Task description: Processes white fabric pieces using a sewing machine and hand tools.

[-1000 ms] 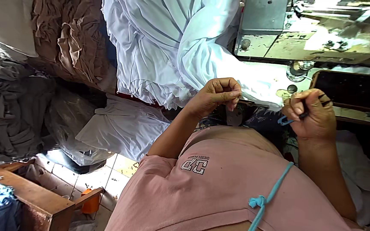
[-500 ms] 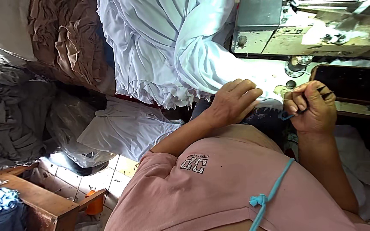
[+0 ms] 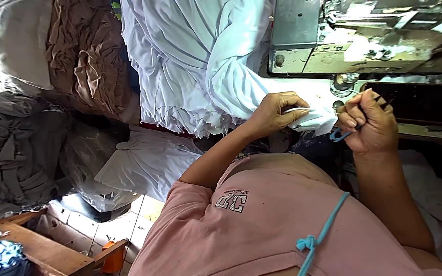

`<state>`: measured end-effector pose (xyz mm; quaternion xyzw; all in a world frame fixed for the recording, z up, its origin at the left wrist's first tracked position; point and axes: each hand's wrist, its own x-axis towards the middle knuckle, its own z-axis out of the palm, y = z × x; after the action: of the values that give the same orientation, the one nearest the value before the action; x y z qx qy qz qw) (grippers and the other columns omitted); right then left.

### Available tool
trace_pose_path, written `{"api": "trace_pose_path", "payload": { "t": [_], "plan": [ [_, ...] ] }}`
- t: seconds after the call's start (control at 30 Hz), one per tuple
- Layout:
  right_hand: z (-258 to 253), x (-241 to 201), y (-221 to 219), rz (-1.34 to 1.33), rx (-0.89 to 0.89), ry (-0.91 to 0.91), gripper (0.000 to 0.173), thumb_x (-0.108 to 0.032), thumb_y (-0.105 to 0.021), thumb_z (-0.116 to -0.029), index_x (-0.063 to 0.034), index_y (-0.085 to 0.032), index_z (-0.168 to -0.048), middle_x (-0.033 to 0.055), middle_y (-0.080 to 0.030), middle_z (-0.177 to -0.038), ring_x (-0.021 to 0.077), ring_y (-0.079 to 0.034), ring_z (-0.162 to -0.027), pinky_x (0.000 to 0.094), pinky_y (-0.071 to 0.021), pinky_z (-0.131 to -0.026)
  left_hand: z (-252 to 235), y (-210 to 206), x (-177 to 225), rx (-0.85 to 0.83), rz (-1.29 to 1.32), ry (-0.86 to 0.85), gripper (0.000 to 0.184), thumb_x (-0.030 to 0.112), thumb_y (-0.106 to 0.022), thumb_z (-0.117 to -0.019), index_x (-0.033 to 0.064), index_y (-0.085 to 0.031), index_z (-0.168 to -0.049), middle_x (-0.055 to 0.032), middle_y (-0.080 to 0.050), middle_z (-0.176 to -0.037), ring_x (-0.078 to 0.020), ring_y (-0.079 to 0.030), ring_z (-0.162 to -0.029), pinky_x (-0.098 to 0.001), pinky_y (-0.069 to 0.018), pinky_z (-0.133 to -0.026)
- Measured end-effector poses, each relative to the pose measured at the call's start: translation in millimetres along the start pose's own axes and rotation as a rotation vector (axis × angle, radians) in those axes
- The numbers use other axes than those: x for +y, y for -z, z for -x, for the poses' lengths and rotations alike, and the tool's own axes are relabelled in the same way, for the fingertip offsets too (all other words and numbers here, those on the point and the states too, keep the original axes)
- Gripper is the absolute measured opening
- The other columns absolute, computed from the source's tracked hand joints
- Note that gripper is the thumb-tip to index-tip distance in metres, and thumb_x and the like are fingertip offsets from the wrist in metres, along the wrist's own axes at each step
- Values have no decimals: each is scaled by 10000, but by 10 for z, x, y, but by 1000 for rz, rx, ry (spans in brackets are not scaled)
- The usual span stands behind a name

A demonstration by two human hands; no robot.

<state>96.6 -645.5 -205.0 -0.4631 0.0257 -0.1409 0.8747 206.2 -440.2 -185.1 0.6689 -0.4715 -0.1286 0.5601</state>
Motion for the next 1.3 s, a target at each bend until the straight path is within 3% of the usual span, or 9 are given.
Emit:
{"api": "trace_pose_path", "payload": {
  "t": [0.4,0.47,0.53,0.63,0.87,0.93,1.0,1.17,1.3],
  "plan": [
    [-70,4,62,320,-103,121,231,-153,-516,-1058,-167,-729,-967,-150,-546,-591,-27,-476,-465,134,-436,-468,60,-109,-28,176,182,80,102,-39,-608,-942,-80,-696,-911,-42,-647,-812,-9,-595,-755,-170,-494,-710],
    [-88,14,66,528,-124,164,183,-157,-516,-1056,-161,-698,-1056,-164,-544,-644,-48,-483,-505,123,-440,-496,63,-109,-49,175,172,89,106,-36,-603,-950,-86,-693,-931,-54,-658,-833,-17,-607,-769,-177,-507,-729],
    [-90,-3,18,864,-152,239,243,-166,-569,-1023,-29,-643,-1210,-103,-515,-710,-54,-474,-562,115,-430,-541,44,-111,-55,160,150,64,112,-31,-597,-949,-95,-688,-934,-71,-658,-842,-25,-607,-769,-182,-507,-729],
    [-72,17,-82,1104,-162,297,230,-165,-646,-970,31,-686,-1083,-32,-527,-670,-43,-419,-556,112,-350,-524,23,-111,-48,141,138,42,112,-29,-608,-937,-95,-698,-920,-73,-647,-826,-27,-591,-758,-177,-488,-709],
    [-113,15,-15,913,-189,259,114,-121,-604,-986,-24,-659,-1008,-96,-577,-782,-116,-487,-633,57,-415,-601,3,-55,-48,109,118,109,79,-21,-640,-916,-69,-702,-927,-49,-673,-789,-4,-602,-701,-177,-510,-675],
    [-103,26,-49,921,-186,301,123,-118,-598,-986,-13,-657,-1012,-84,-576,-778,-111,-479,-622,59,-409,-585,-3,-119,-57,134,-1,45,83,-16,-685,-891,-68,-728,-941,-58,-640,-741,-26,-534,-645,-179,-441,-609],
    [-77,16,-83,1025,-180,418,181,-124,-587,-997,36,-672,-1012,-15,-587,-763,-71,-471,-616,82,-396,-575,4,-186,-77,228,-190,-94,100,-30,-710,-846,-60,-760,-928,-109,-663,-717,-108,-578,-627,-243,-475,-598],
    [29,108,-54,1159,-214,848,157,-75,-649,-977,80,-673,-966,166,-613,-727,157,-576,-642,244,-477,-605,33,-214,-23,451,-348,-362,105,-37,-717,-805,-95,-716,-892,-151,-659,-688,-148,-596,-607,-249,-498,-598],
    [63,204,-106,1042,-31,890,125,-95,-663,-976,21,-623,-1002,75,-645,-830,20,-603,-745,151,-496,-694,58,-192,9,434,-346,-438,66,-18,-690,-815,-55,-645,-844,-129,-609,-676,-158,-588,-634,-256,-486,-611]
  ]
}}
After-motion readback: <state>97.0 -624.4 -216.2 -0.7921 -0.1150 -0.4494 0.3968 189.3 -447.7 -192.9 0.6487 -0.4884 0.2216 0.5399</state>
